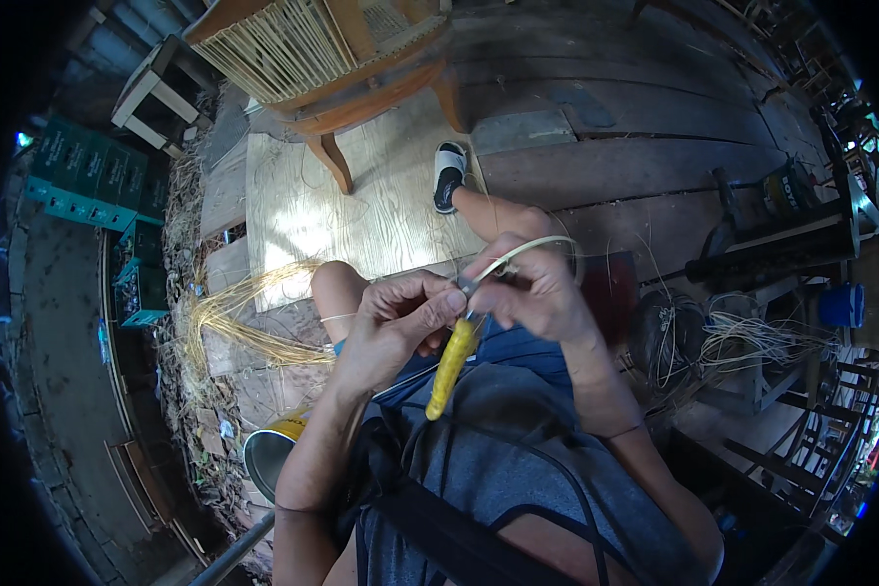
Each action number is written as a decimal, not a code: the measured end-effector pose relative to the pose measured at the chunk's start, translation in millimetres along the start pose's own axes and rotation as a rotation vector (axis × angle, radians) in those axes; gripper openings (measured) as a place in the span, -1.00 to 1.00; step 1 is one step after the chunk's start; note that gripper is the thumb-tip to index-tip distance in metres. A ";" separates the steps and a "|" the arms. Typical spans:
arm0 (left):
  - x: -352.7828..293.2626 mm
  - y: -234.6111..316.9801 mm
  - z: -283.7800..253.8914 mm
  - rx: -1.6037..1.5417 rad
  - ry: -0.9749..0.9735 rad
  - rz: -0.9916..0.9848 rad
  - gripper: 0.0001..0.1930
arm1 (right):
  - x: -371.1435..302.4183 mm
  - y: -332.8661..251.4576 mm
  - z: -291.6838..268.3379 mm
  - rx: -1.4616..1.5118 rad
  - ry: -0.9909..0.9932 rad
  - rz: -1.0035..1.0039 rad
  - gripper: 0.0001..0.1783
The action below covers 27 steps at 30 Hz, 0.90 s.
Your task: Stripping and preparing bamboo or rattan strands for furniture manufacturing.
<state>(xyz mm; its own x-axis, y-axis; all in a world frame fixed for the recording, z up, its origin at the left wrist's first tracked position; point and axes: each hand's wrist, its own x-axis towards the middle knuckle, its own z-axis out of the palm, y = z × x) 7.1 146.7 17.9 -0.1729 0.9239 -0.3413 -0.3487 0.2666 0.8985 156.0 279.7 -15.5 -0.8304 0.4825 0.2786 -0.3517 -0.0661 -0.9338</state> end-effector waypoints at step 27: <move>-16.1 -17.5 -20.3 -0.100 0.006 0.160 -0.88 | 5.4 -0.7 -26.6 0.196 0.108 -0.011 -0.87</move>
<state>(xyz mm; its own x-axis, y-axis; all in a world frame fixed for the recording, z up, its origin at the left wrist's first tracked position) -2.8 121.6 2.1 -0.2387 0.9507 -0.1982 -0.4065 0.0875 0.9094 163.4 305.6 -19.3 -0.7783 0.5745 0.2532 -0.4469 -0.2238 -0.8661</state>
